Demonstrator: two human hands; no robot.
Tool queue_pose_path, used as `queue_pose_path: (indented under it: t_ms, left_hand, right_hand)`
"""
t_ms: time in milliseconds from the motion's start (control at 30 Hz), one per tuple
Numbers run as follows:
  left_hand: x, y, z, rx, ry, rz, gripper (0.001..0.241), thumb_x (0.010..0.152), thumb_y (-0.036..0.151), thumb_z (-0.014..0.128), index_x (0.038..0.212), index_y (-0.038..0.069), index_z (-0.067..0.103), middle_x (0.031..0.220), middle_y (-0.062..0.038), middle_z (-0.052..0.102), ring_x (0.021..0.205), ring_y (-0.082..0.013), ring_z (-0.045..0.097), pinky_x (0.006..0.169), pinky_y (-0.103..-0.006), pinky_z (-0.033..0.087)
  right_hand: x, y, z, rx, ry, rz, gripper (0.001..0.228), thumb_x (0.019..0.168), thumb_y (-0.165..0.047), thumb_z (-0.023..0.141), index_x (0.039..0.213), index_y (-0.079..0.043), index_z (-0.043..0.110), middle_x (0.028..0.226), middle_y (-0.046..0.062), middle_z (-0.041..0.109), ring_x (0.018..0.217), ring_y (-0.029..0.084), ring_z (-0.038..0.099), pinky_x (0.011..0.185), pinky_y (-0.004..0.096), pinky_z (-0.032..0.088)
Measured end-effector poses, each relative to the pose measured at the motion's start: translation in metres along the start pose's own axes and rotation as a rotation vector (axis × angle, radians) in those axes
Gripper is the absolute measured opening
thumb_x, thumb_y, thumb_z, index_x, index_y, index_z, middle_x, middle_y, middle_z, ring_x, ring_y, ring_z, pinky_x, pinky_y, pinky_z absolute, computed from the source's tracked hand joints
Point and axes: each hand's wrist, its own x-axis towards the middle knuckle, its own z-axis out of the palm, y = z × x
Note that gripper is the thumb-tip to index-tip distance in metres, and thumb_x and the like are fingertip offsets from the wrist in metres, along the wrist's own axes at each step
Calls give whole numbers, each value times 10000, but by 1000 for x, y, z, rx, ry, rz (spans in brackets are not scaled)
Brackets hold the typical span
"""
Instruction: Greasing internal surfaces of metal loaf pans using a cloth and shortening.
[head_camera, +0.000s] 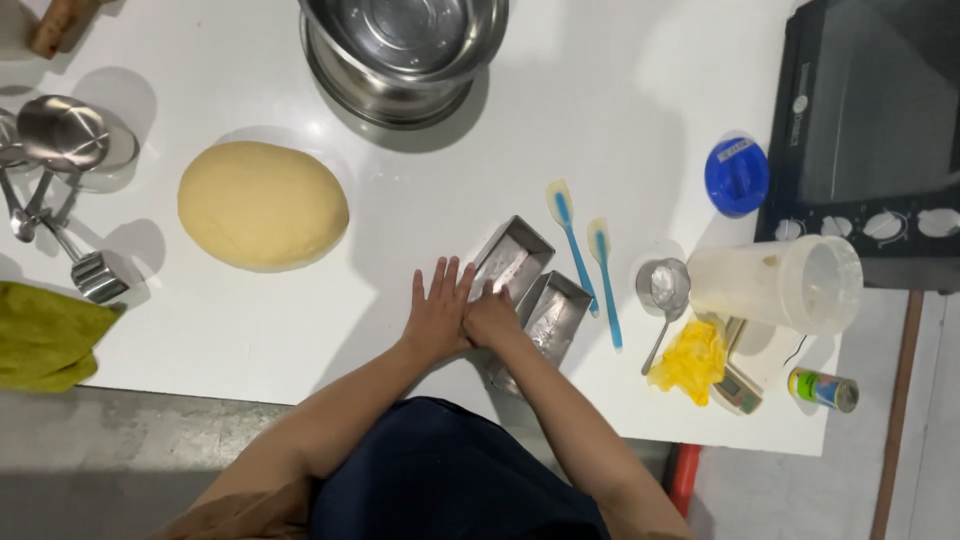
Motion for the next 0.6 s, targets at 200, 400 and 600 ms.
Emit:
queue_pose_path:
  t_ms: [200,400,600]
  left_hand:
    - [-1,4,-1,44,-26,23,1353,635,724,787,1621,73,126,1654,-246,191,1550,-414,121,1171,-693,126]
    - [-3,7,7,-40,68,30,1363,633,805,745,1586,47,132,1628,-248,190,1531,-415,118,1167,-707,103]
    - [6,11,-14,-4,-136,-6,1371,660,756,791,1586,81,39,1651,-215,124,1546,-390,65,1184,-681,85]
  right_hand:
    - [61,20,78,290,366,-71,597,1015,-296,388,1502,48,405,1639,232,288,1539,377,253,1205,608,207]
    - [112,53,69,438,553,141,681,1003,-350,405,1529,75,331,1643,283,235,1498,394,252,1217,537,187]
    - [57,26,69,470,284,-119,566,1026,-323,322,1457,6,483,1522,227,489,1467,355,397,1271,548,134]
